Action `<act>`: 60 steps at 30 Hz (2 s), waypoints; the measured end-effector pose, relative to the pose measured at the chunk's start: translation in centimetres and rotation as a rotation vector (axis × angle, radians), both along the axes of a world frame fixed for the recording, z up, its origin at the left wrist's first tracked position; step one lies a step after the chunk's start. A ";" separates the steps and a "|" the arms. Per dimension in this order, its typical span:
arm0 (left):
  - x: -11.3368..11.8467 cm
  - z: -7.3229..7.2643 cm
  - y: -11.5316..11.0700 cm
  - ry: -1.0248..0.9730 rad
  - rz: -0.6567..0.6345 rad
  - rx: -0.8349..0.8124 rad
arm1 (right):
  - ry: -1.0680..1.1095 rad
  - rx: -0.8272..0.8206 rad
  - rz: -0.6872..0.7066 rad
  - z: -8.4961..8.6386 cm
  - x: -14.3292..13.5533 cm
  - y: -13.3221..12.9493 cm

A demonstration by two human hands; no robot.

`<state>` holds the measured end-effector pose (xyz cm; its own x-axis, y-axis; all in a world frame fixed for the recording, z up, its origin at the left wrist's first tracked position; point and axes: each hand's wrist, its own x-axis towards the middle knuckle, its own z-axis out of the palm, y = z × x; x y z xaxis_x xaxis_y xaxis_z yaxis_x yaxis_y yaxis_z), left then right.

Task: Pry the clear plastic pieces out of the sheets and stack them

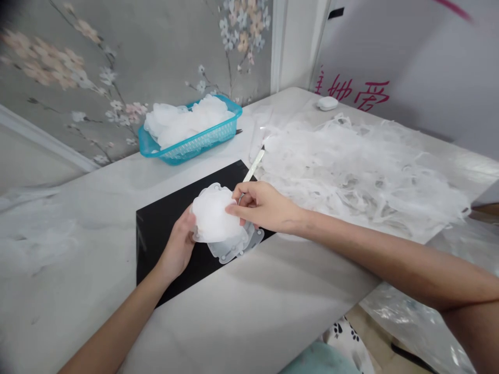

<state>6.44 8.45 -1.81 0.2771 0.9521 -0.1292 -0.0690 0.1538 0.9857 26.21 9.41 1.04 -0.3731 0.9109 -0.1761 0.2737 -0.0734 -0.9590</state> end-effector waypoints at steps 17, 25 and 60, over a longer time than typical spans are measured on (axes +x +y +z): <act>0.2 0.8 0.4 -0.263 0.407 -0.141 | -0.518 0.510 0.673 0.7 0.6 -0.4; 0.3 0.8 0.4 -0.268 0.394 -0.113 | -0.549 0.564 0.423 0.1 0.8 0.0; 0.1 0.7 0.6 -0.198 0.298 -0.115 | -0.595 0.277 0.217 -0.1 0.4 0.1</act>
<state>6.58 9.01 -1.14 0.0207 0.9771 -0.2116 -0.3148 0.2072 0.9263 26.63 9.56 0.99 -0.4643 0.8675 -0.1785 0.7398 0.2690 -0.6167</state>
